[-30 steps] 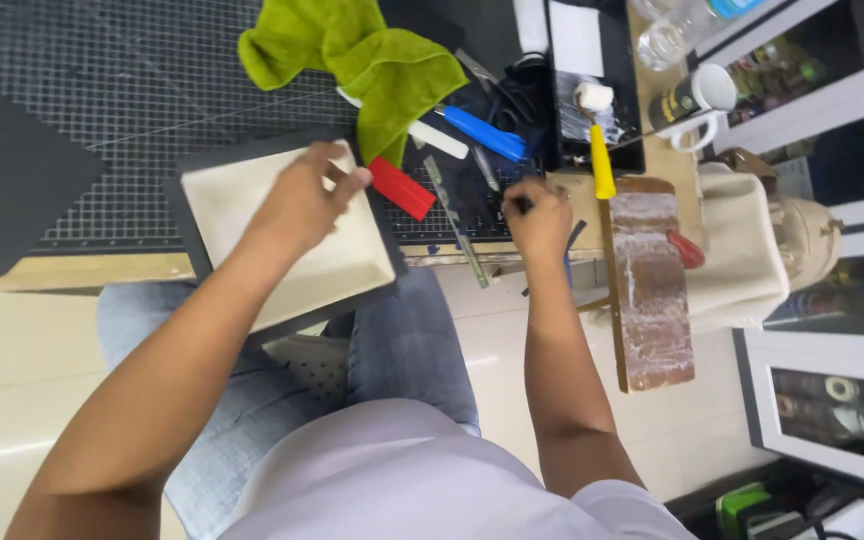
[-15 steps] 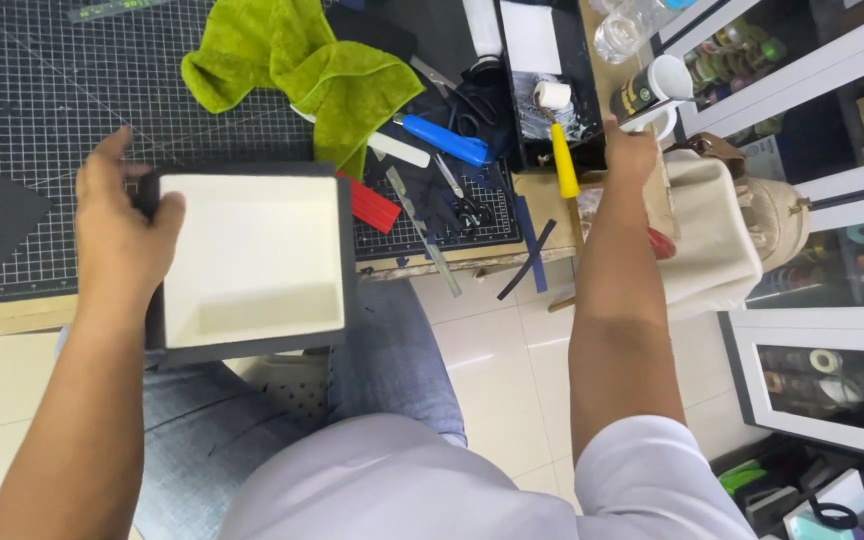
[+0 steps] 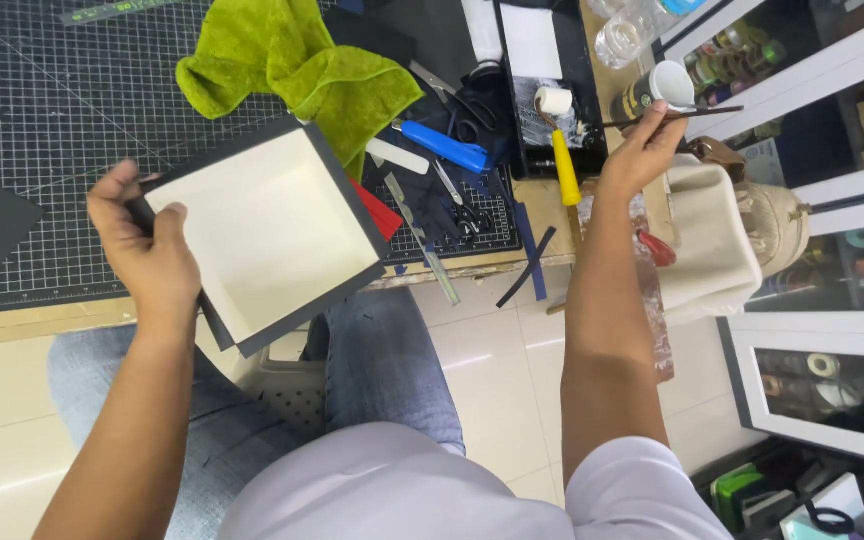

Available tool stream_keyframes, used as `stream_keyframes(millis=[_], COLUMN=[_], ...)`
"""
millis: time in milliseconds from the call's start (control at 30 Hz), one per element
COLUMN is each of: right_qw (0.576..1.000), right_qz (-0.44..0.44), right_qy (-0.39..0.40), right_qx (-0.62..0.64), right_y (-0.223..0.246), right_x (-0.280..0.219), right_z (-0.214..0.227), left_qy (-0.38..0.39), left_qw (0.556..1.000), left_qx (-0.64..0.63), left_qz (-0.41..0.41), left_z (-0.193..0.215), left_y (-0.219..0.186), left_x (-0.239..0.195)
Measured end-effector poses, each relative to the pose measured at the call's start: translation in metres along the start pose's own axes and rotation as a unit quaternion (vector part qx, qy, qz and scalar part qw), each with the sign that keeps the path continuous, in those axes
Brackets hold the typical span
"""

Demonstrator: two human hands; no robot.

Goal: The person applies adhesive to the edges of a black and white rectangular frame using a yellow-handled roller, then smooths the edges with a red plastic scraper. They trim excess black material with scissors and repeat the process on the opposite side, finishing by wiping the surface with a green cloth.

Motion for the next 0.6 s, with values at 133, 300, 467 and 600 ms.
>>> stream_keyframes(millis=[133, 300, 467, 600], right_qw=[0.998, 0.962, 0.963, 0.963], right_qz=[-0.009, 0.132, 0.110, 0.045], right_qy=[0.036, 0.231, 0.235, 0.258], right_qx=[0.054, -0.063, -0.070, -0.071], right_y=[0.027, 0.000, -0.005, -0.005], right_x=[0.004, -0.018, -0.021, -0.023], right_z=[-0.041, -0.110, -0.119, -0.113], left_qy=[-0.019, -0.038, -0.055, -0.053], left_qw=[0.999, 0.997, 0.994, 0.994], left_qx=[0.027, 0.052, 0.077, 0.097], left_qz=[0.011, 0.038, 0.058, 0.024], left_z=[0.002, 0.006, 0.008, 0.007], left_y=[-0.011, -0.007, -0.009, -0.014], left_x=[-0.005, -0.006, -0.006, -0.006])
Point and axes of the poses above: each hand's wrist, its own x-axis towards the middle knuckle, its own z-axis out of the back of the hand, y = z × x, the point moved 4 cm from there along x, towards the middle knuckle, and after that the axes turned 13 degrees about z, right-handed, at the moved point
